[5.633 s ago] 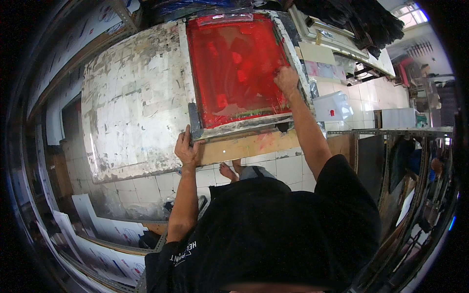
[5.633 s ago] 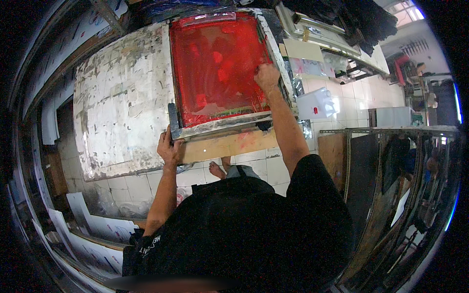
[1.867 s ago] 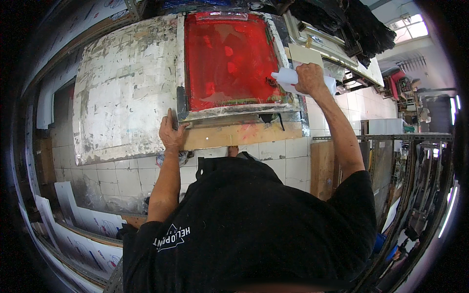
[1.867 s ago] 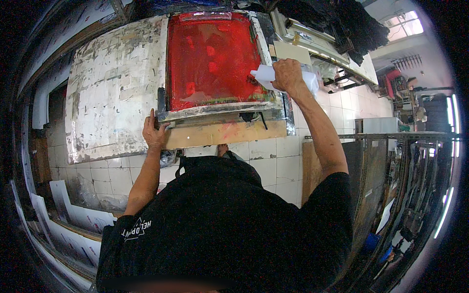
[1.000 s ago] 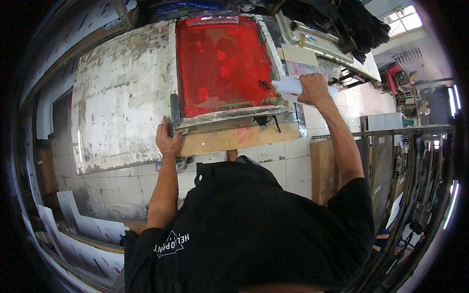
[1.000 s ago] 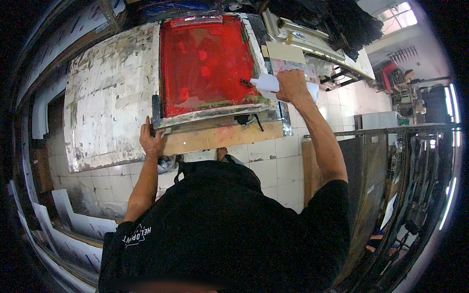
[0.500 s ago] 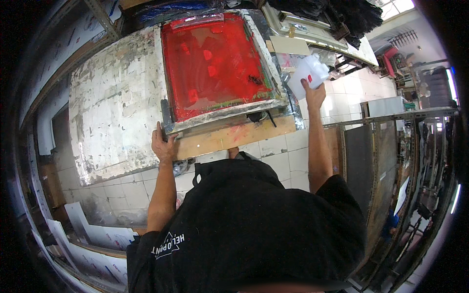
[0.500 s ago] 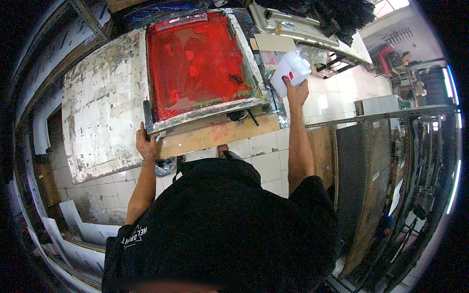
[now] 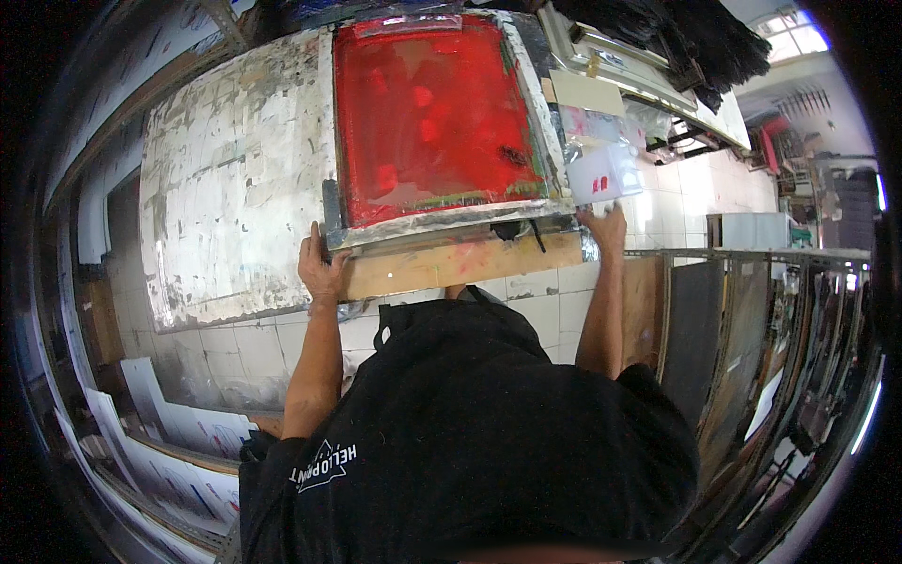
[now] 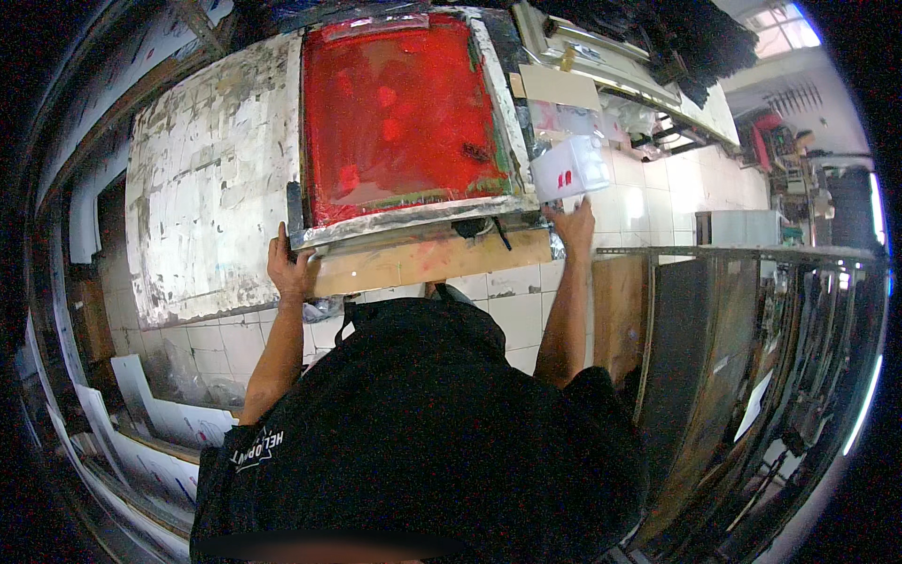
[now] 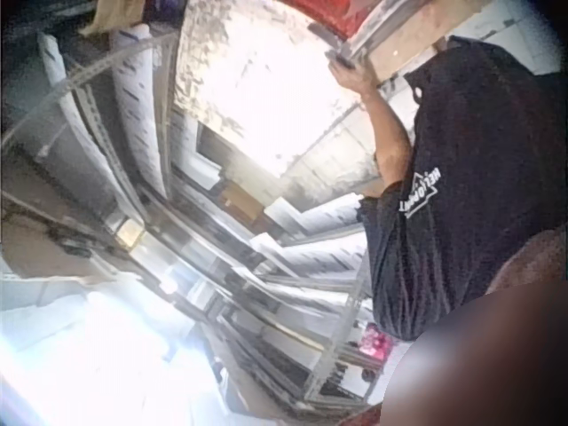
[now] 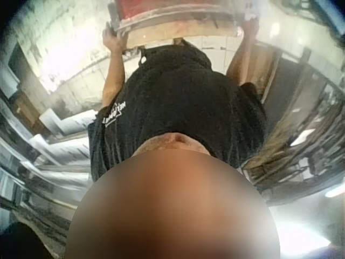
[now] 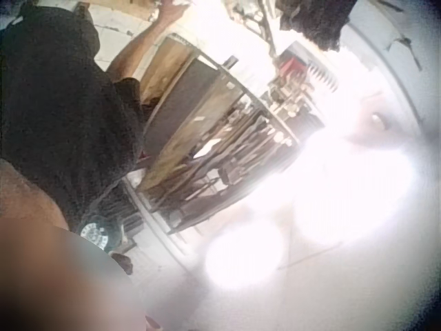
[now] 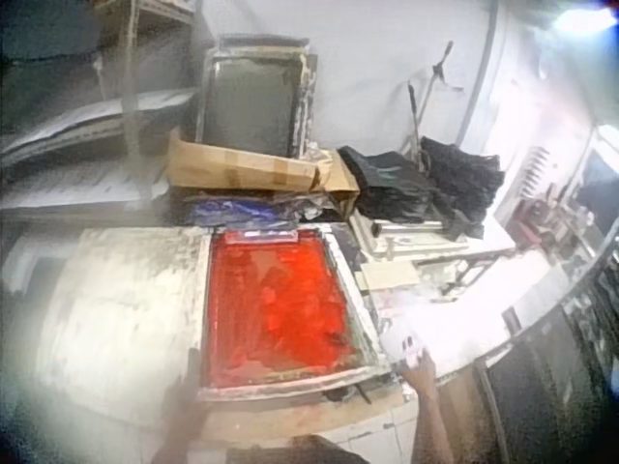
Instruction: The person applies red ink to a screen printing frame, spreads it with a squeegee, and pours more ink from a bottle. They then lift the frame and later sit to remove a plastic film from a red squeegee.
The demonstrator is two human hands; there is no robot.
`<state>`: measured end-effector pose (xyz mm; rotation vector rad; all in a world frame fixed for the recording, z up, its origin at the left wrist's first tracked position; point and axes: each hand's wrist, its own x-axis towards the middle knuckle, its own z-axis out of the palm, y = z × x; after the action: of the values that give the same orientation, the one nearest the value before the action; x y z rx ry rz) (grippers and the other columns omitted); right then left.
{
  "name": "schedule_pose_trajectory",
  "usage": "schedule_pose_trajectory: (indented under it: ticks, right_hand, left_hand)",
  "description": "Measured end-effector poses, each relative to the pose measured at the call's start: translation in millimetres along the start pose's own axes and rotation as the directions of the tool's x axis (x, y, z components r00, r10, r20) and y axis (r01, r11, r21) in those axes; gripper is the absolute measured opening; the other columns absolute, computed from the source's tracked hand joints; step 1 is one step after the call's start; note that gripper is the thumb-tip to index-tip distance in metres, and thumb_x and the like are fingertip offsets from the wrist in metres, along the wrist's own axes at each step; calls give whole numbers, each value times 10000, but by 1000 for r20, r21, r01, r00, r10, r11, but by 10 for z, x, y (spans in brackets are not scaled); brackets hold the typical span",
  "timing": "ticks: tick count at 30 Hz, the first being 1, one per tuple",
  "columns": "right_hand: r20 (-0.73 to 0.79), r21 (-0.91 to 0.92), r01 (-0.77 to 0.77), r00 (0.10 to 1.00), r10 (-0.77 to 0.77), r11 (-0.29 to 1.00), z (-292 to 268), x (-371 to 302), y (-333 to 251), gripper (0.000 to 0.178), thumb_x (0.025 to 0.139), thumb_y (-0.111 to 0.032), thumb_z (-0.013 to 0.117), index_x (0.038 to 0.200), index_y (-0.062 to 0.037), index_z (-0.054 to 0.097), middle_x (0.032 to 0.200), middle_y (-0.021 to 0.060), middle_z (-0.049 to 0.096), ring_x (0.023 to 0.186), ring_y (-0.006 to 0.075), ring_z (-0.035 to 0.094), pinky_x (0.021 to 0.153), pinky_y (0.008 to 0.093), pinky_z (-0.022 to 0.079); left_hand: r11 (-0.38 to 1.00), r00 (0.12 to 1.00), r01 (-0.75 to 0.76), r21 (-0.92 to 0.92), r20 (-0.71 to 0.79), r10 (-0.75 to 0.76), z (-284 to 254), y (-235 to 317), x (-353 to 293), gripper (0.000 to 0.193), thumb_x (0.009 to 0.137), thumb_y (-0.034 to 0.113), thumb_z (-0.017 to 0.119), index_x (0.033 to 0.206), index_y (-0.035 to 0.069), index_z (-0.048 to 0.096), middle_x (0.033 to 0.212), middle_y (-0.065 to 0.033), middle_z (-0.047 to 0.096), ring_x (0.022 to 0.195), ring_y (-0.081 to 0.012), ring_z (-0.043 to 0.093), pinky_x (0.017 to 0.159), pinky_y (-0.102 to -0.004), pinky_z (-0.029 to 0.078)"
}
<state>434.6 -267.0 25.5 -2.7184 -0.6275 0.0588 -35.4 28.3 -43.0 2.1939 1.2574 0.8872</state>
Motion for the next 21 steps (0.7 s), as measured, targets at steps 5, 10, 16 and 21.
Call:
schedule_pose_trajectory:
  ticks: [5, 10, 16, 21]
  right_hand:
    - [555, 134, -127, 831, 32, 983, -559, -124, -792, 430, 769, -231, 758, 1103, 18, 652, 1020, 199, 675, 889, 281, 660, 795, 387, 522]
    - [61, 50, 487, 870, -489, 872, 38, 122, -1703, 188, 798, -191, 673, 946, -90, 730, 920, 152, 676, 849, 326, 649, 745, 406, 528]
    - [41, -50, 706, 708, -705, 706, 725, 559, -1700, 216, 693, -71, 636, 883, -93, 737, 917, 146, 657, 864, 349, 610, 746, 440, 510]
    - [53, -93, 730, 682, -729, 677, 1253, 1650, -2022, 176, 746, -146, 647, 893, -106, 736, 802, 175, 675, 761, 372, 644, 705, 471, 520]
  left_hand:
    - [1000, 1000, 13, 6, -15, -13, -4, -23, -5, 912, 648, 548, 760, 1373, 69, 484, 805, -106, 494, 690, -271, 512, 614, -390, 423]
    - [999, 1000, 30, 19, 5, -30, -9, -12, 19, 944, 649, 595, 736, 1379, 59, 470, 817, -119, 503, 708, -289, 521, 634, -400, 433]
    - [997, 998, 68, 21, 5, -69, -10, 18, 44, 1001, 658, 722, 636, 1381, 52, 464, 820, -135, 501, 723, -312, 529, 647, -413, 435]
    - [995, 996, 76, 71, 30, -78, -29, -22, 34, 1047, 679, 803, 529, 1377, 26, 459, 791, -145, 478, 698, -322, 515, 618, -426, 408]
